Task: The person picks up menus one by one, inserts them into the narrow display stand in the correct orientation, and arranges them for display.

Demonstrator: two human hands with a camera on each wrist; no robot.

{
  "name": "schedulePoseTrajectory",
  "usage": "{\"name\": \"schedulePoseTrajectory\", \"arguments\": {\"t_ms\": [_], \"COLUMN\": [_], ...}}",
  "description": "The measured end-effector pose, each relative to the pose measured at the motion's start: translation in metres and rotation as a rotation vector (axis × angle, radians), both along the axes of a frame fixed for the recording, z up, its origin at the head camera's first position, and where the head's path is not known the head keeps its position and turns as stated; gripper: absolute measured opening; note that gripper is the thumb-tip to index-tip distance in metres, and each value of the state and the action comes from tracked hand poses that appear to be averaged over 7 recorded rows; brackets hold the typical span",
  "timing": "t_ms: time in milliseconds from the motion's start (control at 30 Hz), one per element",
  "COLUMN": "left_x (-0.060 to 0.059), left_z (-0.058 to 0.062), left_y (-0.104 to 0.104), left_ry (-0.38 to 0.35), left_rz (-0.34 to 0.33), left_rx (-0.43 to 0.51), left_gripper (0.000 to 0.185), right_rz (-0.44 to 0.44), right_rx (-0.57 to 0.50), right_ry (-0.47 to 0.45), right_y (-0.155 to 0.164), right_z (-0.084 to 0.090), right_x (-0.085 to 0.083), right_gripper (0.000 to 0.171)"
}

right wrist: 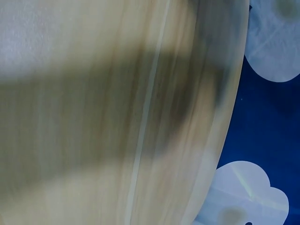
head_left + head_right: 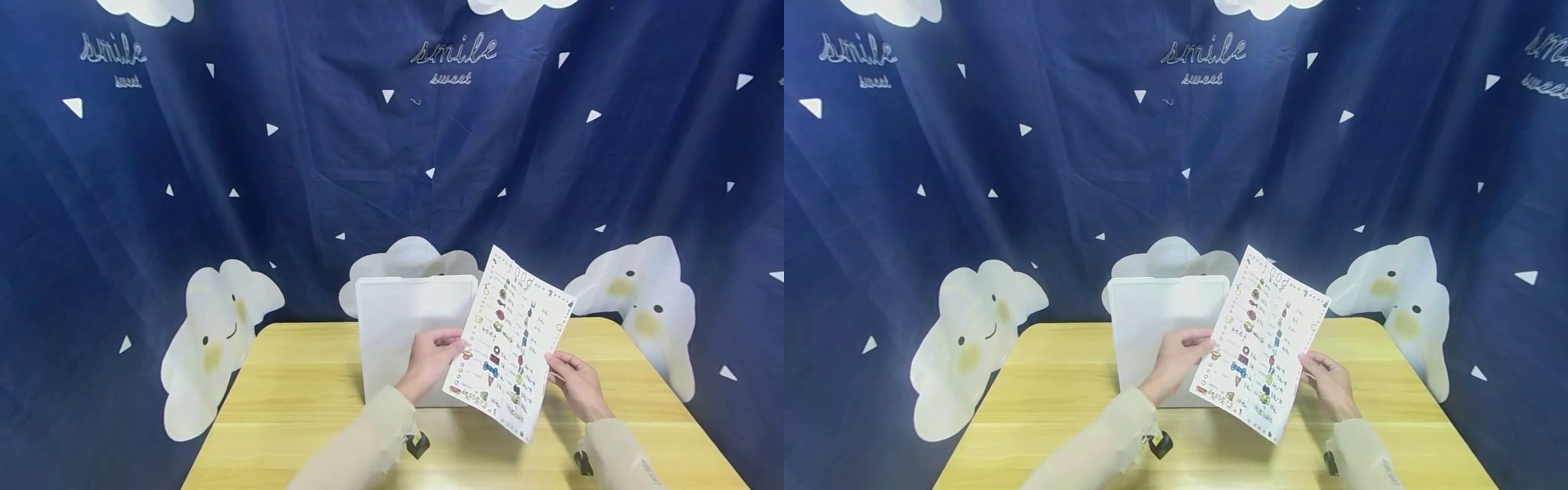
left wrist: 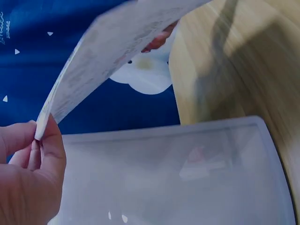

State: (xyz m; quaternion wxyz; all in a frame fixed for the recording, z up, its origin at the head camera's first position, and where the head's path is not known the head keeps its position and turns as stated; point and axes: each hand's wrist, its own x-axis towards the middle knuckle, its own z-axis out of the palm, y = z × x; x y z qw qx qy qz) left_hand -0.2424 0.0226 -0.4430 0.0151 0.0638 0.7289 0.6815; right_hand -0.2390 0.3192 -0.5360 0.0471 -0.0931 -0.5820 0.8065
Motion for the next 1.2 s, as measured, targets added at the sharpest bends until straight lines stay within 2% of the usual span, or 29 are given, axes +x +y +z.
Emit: {"name": "schedulePoseTrajectory", "arguments": {"t_ms": [100, 200, 400, 633, 833, 1200], "left_x": [-0.002, -0.002, -0.004, -0.008, -0.012, -0.021], "left_z": [0.001, 0.002, 0.009, 0.018, 0.018, 0.021], "left_y": [-0.005, -0.009, -0.014, -0.019, -0.023, -0.030], "left_ry": [0.031, 0.028, 0.053, 0.085, 0.104, 0.155], "left_rz": [-0.004, -0.015, -0.023, -0.011, 0.003, 0.034], "left_rx": [-0.016, -0.015, -0.051, -0.143, -0.203, -0.281], "left_gripper": [0.020, 0.020, 0.019, 0.019, 0.018, 0.017], "right_rz": [0.004, 0.015, 0.031, 0.048, 0.059, 0.062], "right_rx": [0.003, 0.002, -0.017, -0.037, -0.046, 0.028], "right_ry": [0.013, 0.025, 0.064, 0.110, 0.135, 0.112], "right_y": [0.002, 0.003, 0.003, 0.001, 0.004, 0.007], "right_z": [0.001, 0.004, 0.010, 0.016, 0.023, 0.045], "right_x": [0.001, 0.000, -0.002, -0.004, -0.006, -0.007], "right_gripper": [0.018, 0.017, 0.018, 0.020, 0.019, 0.010]}}
